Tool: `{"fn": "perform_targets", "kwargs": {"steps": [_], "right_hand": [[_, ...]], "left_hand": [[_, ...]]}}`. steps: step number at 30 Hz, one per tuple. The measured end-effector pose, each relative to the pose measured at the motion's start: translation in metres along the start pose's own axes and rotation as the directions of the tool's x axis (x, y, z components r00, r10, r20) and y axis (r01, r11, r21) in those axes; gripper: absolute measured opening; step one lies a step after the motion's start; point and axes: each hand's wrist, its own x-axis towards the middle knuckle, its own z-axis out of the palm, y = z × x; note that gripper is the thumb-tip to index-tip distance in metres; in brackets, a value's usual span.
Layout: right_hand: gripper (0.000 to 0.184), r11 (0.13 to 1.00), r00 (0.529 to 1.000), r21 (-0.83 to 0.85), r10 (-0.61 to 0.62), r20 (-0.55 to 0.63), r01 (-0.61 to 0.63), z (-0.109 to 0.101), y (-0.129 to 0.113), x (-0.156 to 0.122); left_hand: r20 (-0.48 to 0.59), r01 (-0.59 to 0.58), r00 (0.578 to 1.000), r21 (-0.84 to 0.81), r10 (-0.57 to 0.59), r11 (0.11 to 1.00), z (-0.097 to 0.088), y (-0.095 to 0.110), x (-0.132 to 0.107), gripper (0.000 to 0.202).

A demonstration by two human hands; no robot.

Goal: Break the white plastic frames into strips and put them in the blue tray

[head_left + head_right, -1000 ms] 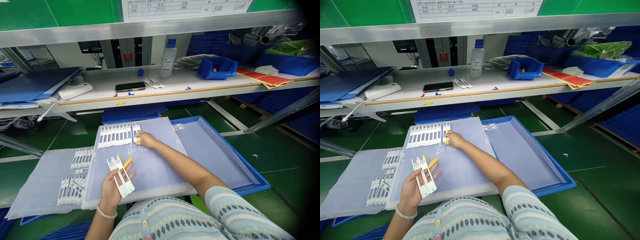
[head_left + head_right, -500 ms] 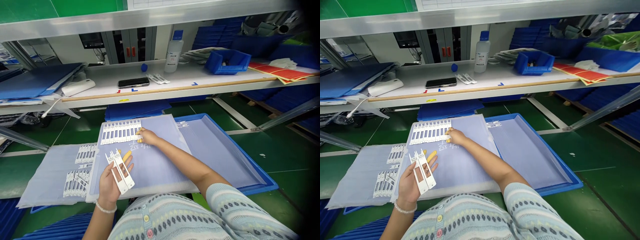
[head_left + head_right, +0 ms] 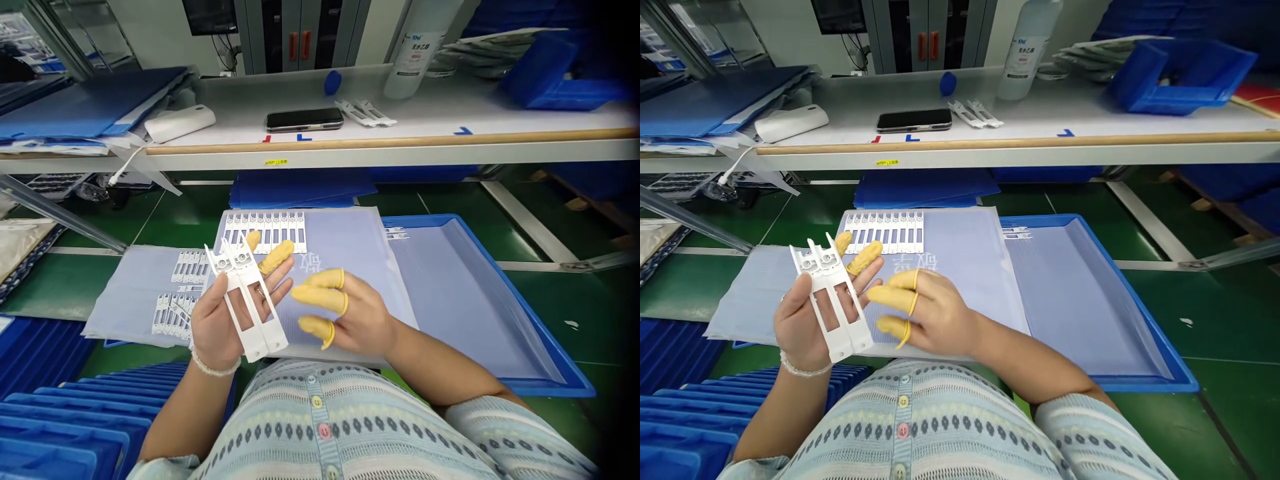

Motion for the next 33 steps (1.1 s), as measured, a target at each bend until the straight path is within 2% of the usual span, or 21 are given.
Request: {"fn": "perform_targets", "kwargs": {"steps": [4, 7, 13, 16, 20, 23, 25, 27, 29, 31, 33], "right_hand": [[0.032, 0.989, 0.977, -0.098, -0.088, 0.194, 0.109, 0.003, -0.011, -0.002], [0.03, 0.965, 0.946, -0.189, -0.122, 0.3, 0.184, 0.006, -0.015, -0.005], [0.022, 0.938, 0.909, -0.249, -0.128, 0.396, 0.241, 0.007, -0.014, -0.007], [0.022, 0.932, 0.906, -0.272, -0.113, 0.407, 0.239, 0.007, -0.015, -0.008], [0.021, 0.934, 0.889, -0.288, -0.061, 0.454, 0.211, 0.016, -0.008, -0.011], [0.023, 0.96, 0.847, -0.268, 0.079, 0.525, 0.077, 0.025, 0.025, -0.011], [0.033, 0.958, 0.82, -0.261, 0.244, 0.518, -0.121, 0.029, 0.063, -0.012], [0.042, 0.877, 0.753, -0.287, 0.479, 0.451, -0.386, 0.029, 0.105, -0.014], [0.041, 0.751, 0.65, -0.342, 0.66, 0.377, -0.565, 0.026, 0.143, -0.018], [0.038, 0.684, 0.59, -0.376, 0.729, 0.347, -0.625, 0.024, 0.168, -0.023], [0.037, 0.665, 0.565, -0.381, 0.747, 0.351, -0.642, 0.023, 0.182, -0.028]], "left_hand": [[-0.152, 0.024, 0.988, -0.005, -0.025, 1.0, 0.007, -0.006, 0.002, 0.059], [-0.236, 0.003, 0.972, 0.015, 0.0, 1.0, 0.009, -0.011, 0.003, 0.069], [-0.179, 0.008, 0.984, 0.127, 0.015, 0.992, 0.011, -0.013, 0.005, 0.079], [-0.177, 0.005, 0.984, 0.169, 0.025, 0.986, 0.01, -0.015, 0.007, 0.072], [-0.178, 0.0, 0.983, 0.188, 0.034, 0.982, -0.002, -0.021, 0.015, 0.06], [-0.259, -0.019, 0.963, 0.19, 0.069, 0.982, -0.015, -0.024, 0.024, 0.052], [-0.36, -0.017, 0.93, 0.172, 0.079, 0.985, -0.024, -0.025, 0.029, 0.051], [-0.432, 0.005, 0.899, 0.157, 0.064, 0.988, -0.031, -0.026, 0.03, 0.053], [-0.465, 0.032, 0.884, 0.161, 0.048, 0.986, -0.036, -0.027, 0.028, 0.054], [-0.476, 0.055, 0.879, 0.168, 0.032, 0.984, -0.038, -0.028, 0.025, 0.055], [-0.481, 0.069, 0.876, 0.165, 0.019, 0.984, -0.04, -0.029, 0.023, 0.054]]}}
